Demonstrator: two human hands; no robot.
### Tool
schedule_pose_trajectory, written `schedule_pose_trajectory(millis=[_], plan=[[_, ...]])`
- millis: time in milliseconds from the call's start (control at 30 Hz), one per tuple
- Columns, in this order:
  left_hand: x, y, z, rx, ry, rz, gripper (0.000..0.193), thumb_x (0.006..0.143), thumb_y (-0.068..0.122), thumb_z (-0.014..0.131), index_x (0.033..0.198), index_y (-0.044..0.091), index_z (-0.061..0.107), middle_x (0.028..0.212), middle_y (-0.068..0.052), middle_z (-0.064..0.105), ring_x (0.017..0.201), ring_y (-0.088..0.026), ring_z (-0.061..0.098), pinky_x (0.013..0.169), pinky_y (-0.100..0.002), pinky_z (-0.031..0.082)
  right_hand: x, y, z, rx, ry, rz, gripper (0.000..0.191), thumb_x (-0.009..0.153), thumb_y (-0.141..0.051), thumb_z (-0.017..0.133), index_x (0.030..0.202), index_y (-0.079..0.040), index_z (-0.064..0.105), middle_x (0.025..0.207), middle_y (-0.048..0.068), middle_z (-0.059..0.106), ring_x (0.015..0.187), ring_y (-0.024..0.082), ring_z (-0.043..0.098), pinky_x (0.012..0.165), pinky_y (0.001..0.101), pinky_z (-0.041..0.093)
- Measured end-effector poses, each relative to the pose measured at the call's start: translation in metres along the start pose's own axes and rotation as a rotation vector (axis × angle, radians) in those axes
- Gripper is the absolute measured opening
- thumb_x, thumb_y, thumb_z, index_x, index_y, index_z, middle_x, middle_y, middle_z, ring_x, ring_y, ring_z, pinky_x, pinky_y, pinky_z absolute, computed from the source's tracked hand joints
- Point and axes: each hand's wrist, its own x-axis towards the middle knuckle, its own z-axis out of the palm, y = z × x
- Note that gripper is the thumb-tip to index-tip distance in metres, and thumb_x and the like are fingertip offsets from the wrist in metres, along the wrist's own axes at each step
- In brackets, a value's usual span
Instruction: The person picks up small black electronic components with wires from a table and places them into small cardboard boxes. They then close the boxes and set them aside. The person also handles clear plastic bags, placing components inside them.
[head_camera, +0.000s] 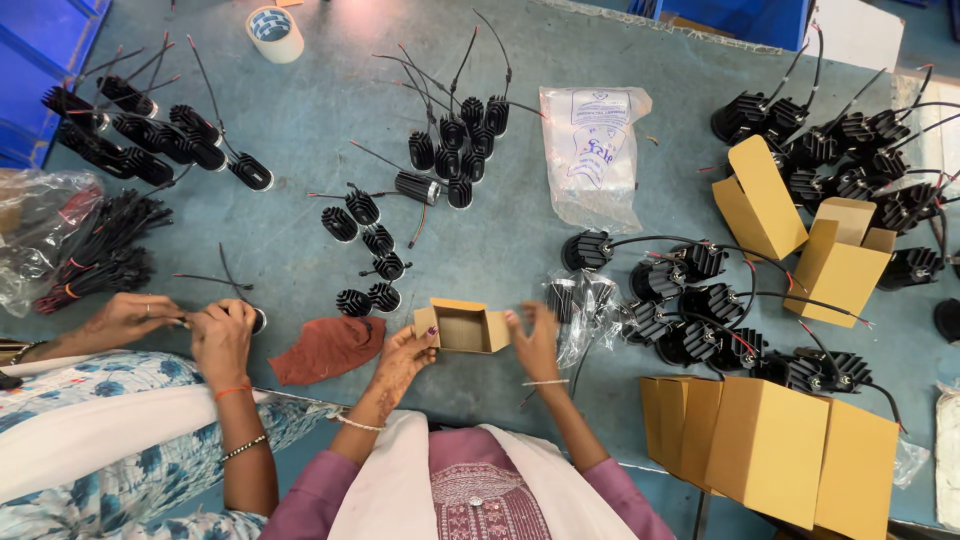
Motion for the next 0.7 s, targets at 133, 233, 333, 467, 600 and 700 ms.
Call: schedule_pose_trajectory(millis=[133,233,333,467,600,700], plan=[[-0.026,0.000,0.007,0.032,0.056,-0.010,0.023,0.090,0.024,0.077,0.099,0.004,0.070,0.086,-0.003,0.070,0.074,-0.010,0.063,0.071,-0.026,0.054,0.001,-0.016,-0.036,-0.650,0.385,-0.093,0.074,0.088,-0.044,0.076,0.138,0.004,0.049,0.136,0.025,0.049,0.125,0.039,0.045,0.101,0.0510,0.037],[-0.031,-0.005,0.002,0.017,0.072,0.007,0.024,0.088,0.026,0.078,0.099,0.005,0.070,0.085,-0.003,0.070,0.072,-0.010,0.064,0.069,-0.026,0.055,0.007,-0.017,-0.032,-0.795,0.275,0.035,0.090,0.077,-0.045,0.080,0.137,0.012,0.045,0.133,0.028,0.046,0.122,0.041,0.043,0.097,0.0511,0.035],[-0.029,0.001,-0.003,0.052,0.093,0.026,0.027,0.088,0.028,0.079,0.099,0.004,0.070,0.084,-0.003,0.070,0.071,-0.010,0.063,0.068,-0.026,0.055,0.013,-0.020,-0.017,-0.826,0.155,0.129,0.080,0.077,-0.036,0.081,0.134,0.008,0.047,0.130,0.023,0.048,0.123,0.038,0.045,0.101,0.0493,0.037],[-0.027,-0.001,-0.010,0.059,0.102,0.042,0.028,0.088,0.028,0.079,0.098,0.004,0.071,0.084,-0.003,0.071,0.069,-0.010,0.064,0.067,-0.026,0.055,0.009,-0.009,-0.008,-0.731,0.116,-0.121,0.064,0.067,-0.027,0.082,0.116,0.002,0.052,0.118,0.020,0.055,0.117,0.037,0.050,0.102,0.0519,0.037],[-0.022,0.002,-0.020,0.065,0.110,0.044,0.026,0.087,0.026,0.079,0.097,0.004,0.071,0.083,-0.003,0.071,0.068,-0.010,0.064,0.066,-0.027,0.056,-0.003,-0.003,-0.009,-0.439,-0.129,-0.088,0.056,0.077,-0.028,0.081,0.119,-0.003,0.053,0.102,0.017,0.067,0.099,0.037,0.063,0.090,0.0482,0.045],[-0.021,0.004,-0.030,0.073,0.119,0.042,0.026,0.087,0.026,0.079,0.097,0.003,0.071,0.083,-0.003,0.072,0.068,-0.010,0.065,0.065,-0.028,0.058,-0.012,-0.024,-0.028,-0.077,-0.070,-0.132,0.058,0.076,-0.035,0.084,0.114,-0.004,0.054,0.097,0.018,0.070,0.088,0.032,0.069,0.076,0.0406,0.053]])
